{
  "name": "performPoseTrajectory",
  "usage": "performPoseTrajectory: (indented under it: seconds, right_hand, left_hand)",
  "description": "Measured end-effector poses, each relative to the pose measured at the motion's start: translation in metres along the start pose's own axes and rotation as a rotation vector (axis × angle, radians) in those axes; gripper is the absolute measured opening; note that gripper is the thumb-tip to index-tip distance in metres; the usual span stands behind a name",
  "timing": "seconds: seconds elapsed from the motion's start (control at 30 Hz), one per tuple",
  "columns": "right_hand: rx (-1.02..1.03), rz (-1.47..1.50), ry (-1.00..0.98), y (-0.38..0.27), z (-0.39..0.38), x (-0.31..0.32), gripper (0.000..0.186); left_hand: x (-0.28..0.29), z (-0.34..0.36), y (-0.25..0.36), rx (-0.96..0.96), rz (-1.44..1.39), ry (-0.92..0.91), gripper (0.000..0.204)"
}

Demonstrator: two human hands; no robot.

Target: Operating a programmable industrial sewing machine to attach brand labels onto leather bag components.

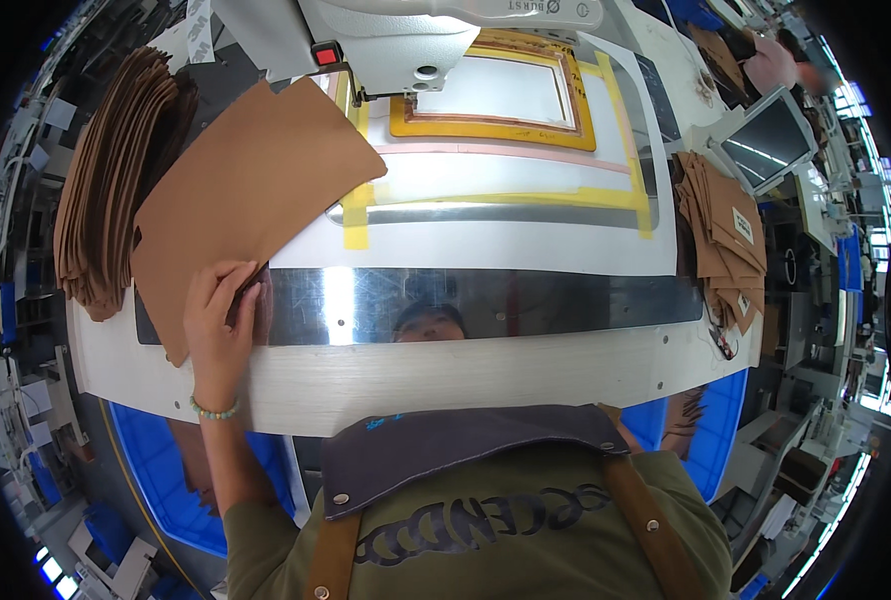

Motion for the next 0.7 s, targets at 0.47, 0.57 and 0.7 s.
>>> performPoseTrajectory:
  seconds: [0.47, 0.57, 0.7]
  right_hand:
    - [-0.001, -0.018, -0.013, -0.001, -0.001, -0.002, 0.031]
    - [-0.004, -0.024, -0.019, -0.001, 0.000, -0.002, 0.030]
    - [-0.012, -0.031, -0.027, 0.001, 0.000, -0.002, 0.030]
  left_hand:
    - [0.008, -0.007, -0.003, -0.010, 0.047, 0.023, 0.028]
    - [0.015, -0.014, -0.007, 0.020, 0.090, 0.030, 0.029]
    - [0.024, -0.023, -0.011, 0.047, 0.110, 0.059, 0.029]
Point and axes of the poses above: each hand's wrist, its own z-axis towards the middle knuckle, its own x-axis out of the back of the hand, y = z × x, the point moved 6 cm from there along z, towards the middle knuckle, and after that the axes turned 8 degrees about -z, right-handed, at the moved point
